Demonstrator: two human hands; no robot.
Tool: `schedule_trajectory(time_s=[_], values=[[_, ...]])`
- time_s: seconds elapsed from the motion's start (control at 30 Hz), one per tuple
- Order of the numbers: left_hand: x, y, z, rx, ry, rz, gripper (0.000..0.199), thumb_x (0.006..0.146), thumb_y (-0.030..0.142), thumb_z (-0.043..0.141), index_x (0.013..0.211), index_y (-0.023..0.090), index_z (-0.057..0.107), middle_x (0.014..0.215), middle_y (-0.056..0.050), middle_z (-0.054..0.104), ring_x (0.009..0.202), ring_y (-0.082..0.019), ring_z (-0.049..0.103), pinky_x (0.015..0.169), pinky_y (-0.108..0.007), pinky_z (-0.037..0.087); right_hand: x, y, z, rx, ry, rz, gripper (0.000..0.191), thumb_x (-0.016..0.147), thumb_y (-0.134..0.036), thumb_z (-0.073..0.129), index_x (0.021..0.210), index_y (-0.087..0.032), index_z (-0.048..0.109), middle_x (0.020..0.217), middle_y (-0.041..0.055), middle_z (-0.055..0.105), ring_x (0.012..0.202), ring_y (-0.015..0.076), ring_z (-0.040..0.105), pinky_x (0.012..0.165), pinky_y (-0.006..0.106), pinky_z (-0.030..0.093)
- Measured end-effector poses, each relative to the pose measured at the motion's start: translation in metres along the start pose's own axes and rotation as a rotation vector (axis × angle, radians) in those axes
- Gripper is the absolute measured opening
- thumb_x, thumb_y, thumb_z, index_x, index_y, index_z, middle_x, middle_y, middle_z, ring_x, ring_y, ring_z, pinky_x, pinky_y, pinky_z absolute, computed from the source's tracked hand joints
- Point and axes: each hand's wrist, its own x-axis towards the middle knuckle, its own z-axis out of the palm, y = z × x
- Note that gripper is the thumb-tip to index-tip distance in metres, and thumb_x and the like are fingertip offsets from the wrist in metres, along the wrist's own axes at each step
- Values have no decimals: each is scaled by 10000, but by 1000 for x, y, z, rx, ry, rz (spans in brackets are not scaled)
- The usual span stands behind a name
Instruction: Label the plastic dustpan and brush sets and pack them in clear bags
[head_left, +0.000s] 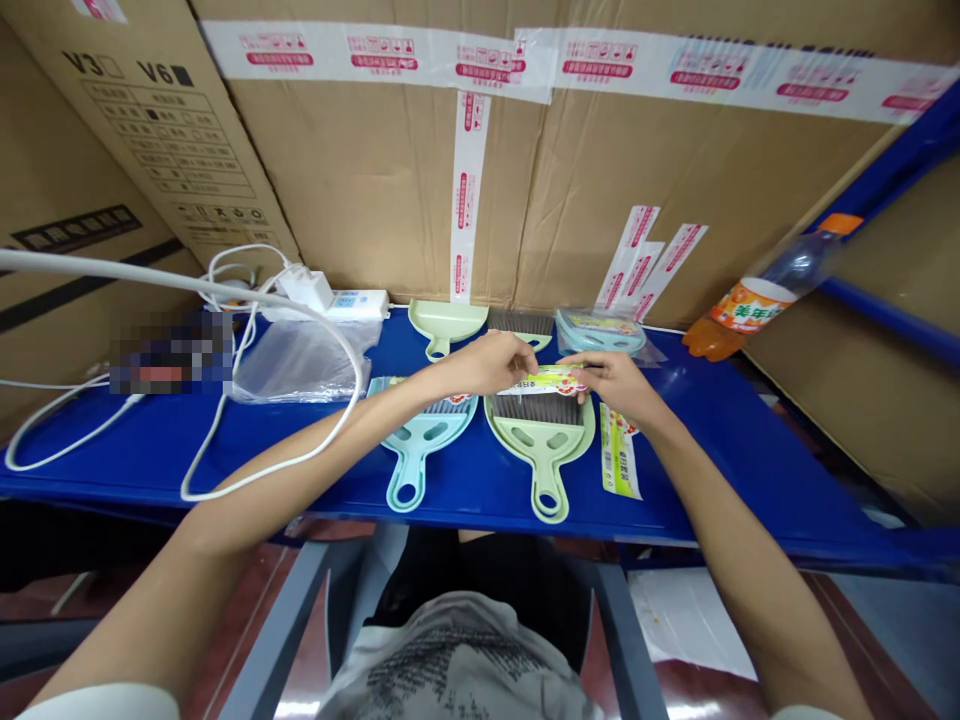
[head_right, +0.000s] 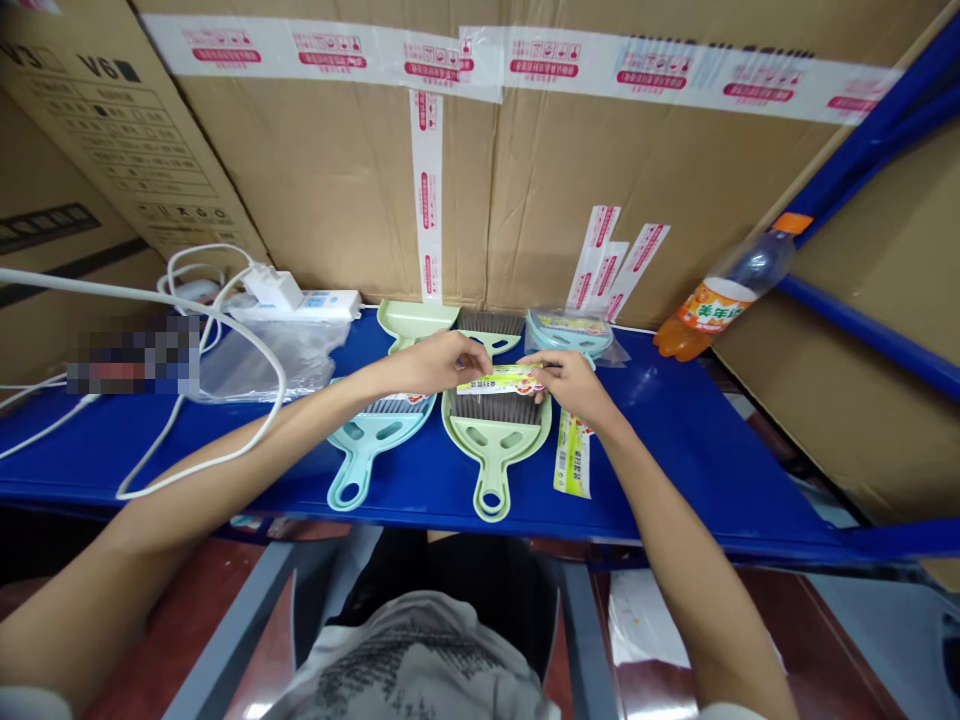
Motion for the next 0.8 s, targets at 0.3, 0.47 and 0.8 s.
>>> schedule_trajectory(time_s=[0.3,0.47,0.8], values=[[7,-15,3,29,47,8,329,818,-7,577,979,128,830,954,-81,845,848,-184,770,796,-284,568,-6,-12,1,86,-62,51,366,744,-384,841,1024,-149,840,713,46,768,509,137,616,530,275,510],[10,-24,4,49,100,-39,321,846,4,566,1028,102,812,1024,-121,844,888,-199,776,837,-305,578,-6,-11,-3,113,-29,54,382,719,-390,859,1018,-154,840,728,45,770,517,140,618,528,278,518],[8,-21,11,-71,1,-139,589,1107,597,398,1038,120,737,1056,-137,803,905,-229,722,765,-311,530,-11,-21,-15,130,17,12,415,746,-445,904,1037,-158,837,751,39,755,522,125,577,536,289,509]])
